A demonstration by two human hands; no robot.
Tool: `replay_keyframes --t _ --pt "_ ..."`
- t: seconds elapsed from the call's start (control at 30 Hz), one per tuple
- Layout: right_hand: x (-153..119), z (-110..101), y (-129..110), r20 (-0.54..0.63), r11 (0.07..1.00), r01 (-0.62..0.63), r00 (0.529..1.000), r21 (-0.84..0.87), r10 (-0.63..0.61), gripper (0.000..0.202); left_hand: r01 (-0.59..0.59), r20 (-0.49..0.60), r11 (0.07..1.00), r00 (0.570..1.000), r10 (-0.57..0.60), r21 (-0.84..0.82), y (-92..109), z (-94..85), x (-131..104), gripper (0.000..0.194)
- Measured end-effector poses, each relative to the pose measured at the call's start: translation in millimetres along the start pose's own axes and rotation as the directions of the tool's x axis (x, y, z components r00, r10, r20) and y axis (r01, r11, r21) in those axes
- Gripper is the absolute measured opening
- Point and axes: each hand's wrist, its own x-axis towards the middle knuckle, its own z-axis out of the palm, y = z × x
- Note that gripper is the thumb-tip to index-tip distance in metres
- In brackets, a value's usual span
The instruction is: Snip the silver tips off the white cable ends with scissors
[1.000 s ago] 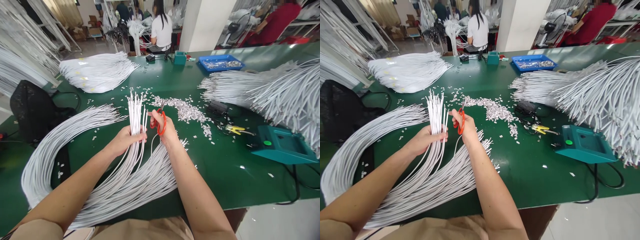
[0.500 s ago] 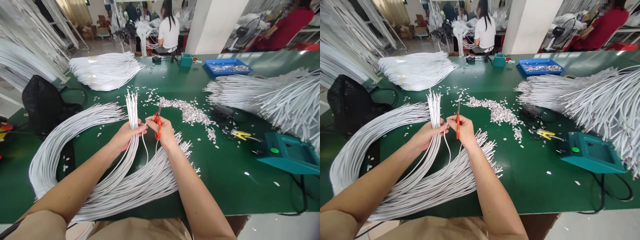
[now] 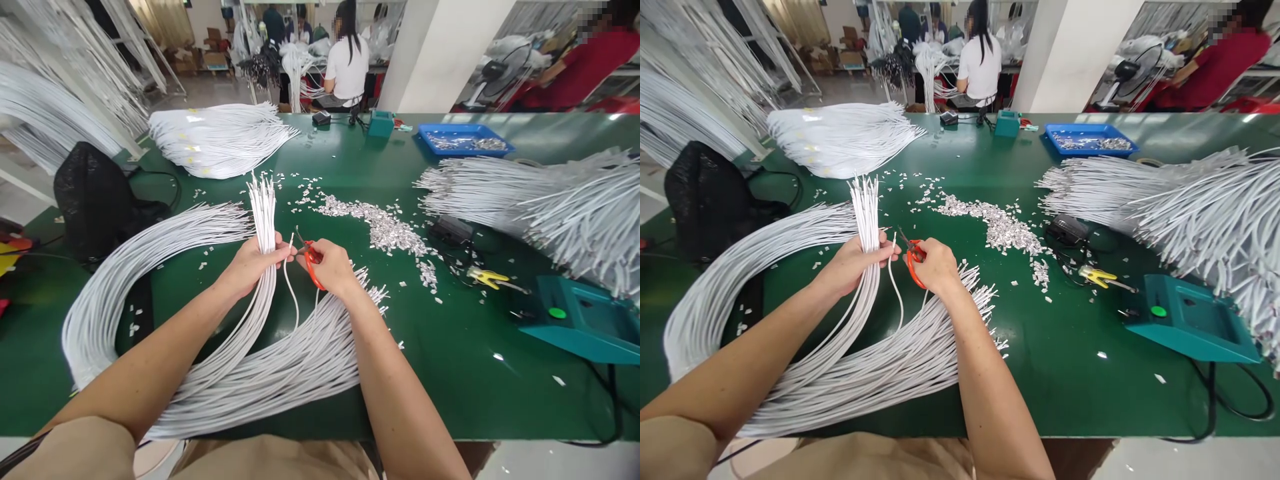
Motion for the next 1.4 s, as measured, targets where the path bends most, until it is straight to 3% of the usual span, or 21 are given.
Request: replay_keyframes --t 0.3,0.63,0.9,1.23,1.3,1.4 --pt "-4 -4 -4 0.036 0.956 0.069 0.998 -0.285 -0.061 0.021 -0.021 0.038 0.998 0.999 0.019 0.066 0 -0.2 0 0.031" --pt "-4 -7 -3 0.053 0.955 0.078 0.996 -0.285 -0.065 0.034 -0.034 0.043 0.987 0.999 0.028 0.159 0 -3.6 -2 0.030" --pt "-4 -5 -3 0.064 0.921 0.120 0.993 -0.370 -0.103 0.029 -0.035 -0.001 0.988 0.999 0.036 0.151 1 -1.8 -1 0.035" --pt "0 -2 6 0.039 0.951 0.130 0.992 -0.279 -0.124 0.024 -0.052 -0.011 0.995 0.999 0.053 0.082 -4 -1.4 2 0.033" --pt "0 -5 8 0.050 0.980 0.092 0.995 -0.176 -0.085 0.024 -0.058 -0.026 0.995 0.998 0.060 0.082 -5 -1.6 2 0.036" --pt "1 -7 5 -0.005 0.983 -0.001 1.000 0.185 0.002 0.018 -0.076 -0.043 0.990 0.996 0.082 0.119 -6 -1.3 2 0.037"
